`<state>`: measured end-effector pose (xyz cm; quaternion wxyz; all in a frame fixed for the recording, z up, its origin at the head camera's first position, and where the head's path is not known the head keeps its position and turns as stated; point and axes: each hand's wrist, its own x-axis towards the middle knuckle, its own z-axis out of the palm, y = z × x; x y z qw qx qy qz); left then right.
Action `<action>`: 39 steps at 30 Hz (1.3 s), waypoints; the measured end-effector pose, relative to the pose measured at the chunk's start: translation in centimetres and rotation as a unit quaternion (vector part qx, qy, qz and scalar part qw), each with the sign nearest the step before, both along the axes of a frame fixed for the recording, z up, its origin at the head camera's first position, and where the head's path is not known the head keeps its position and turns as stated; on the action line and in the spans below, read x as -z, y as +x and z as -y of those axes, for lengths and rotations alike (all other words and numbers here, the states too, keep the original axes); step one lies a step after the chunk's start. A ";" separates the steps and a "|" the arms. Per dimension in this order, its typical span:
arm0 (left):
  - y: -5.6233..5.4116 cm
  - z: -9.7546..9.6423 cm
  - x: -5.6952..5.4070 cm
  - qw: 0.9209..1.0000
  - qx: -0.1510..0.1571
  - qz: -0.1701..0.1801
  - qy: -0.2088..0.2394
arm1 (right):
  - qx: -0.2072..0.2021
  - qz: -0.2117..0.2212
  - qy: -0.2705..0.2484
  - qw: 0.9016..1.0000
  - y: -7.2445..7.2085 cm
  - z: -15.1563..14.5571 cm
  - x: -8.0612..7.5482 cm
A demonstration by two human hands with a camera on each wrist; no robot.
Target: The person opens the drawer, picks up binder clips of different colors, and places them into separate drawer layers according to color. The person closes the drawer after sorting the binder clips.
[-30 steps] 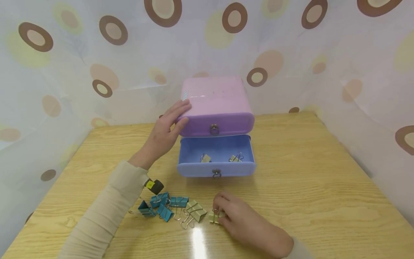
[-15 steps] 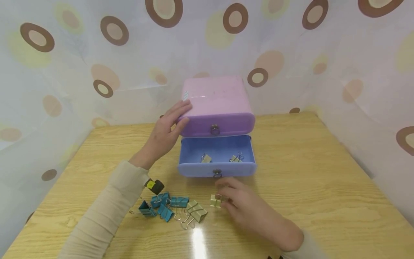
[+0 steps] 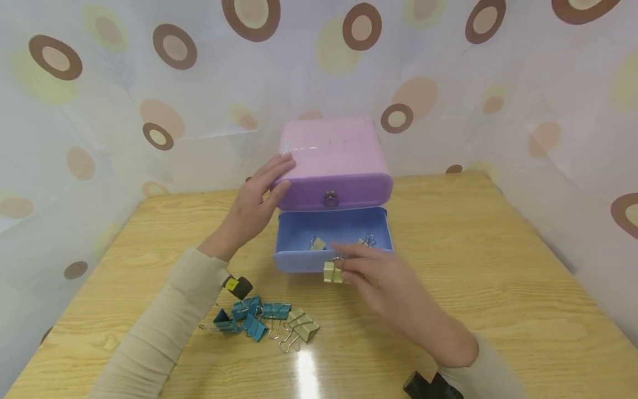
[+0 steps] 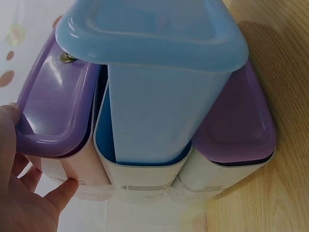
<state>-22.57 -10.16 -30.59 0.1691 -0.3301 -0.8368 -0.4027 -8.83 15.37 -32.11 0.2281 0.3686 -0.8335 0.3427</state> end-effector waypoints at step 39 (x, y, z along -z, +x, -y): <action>-0.1 0.0 0.0 1.000 -0.001 -0.005 0.004 | 0.143 0.092 0.015 0.985 -4.7 -0.9 0.5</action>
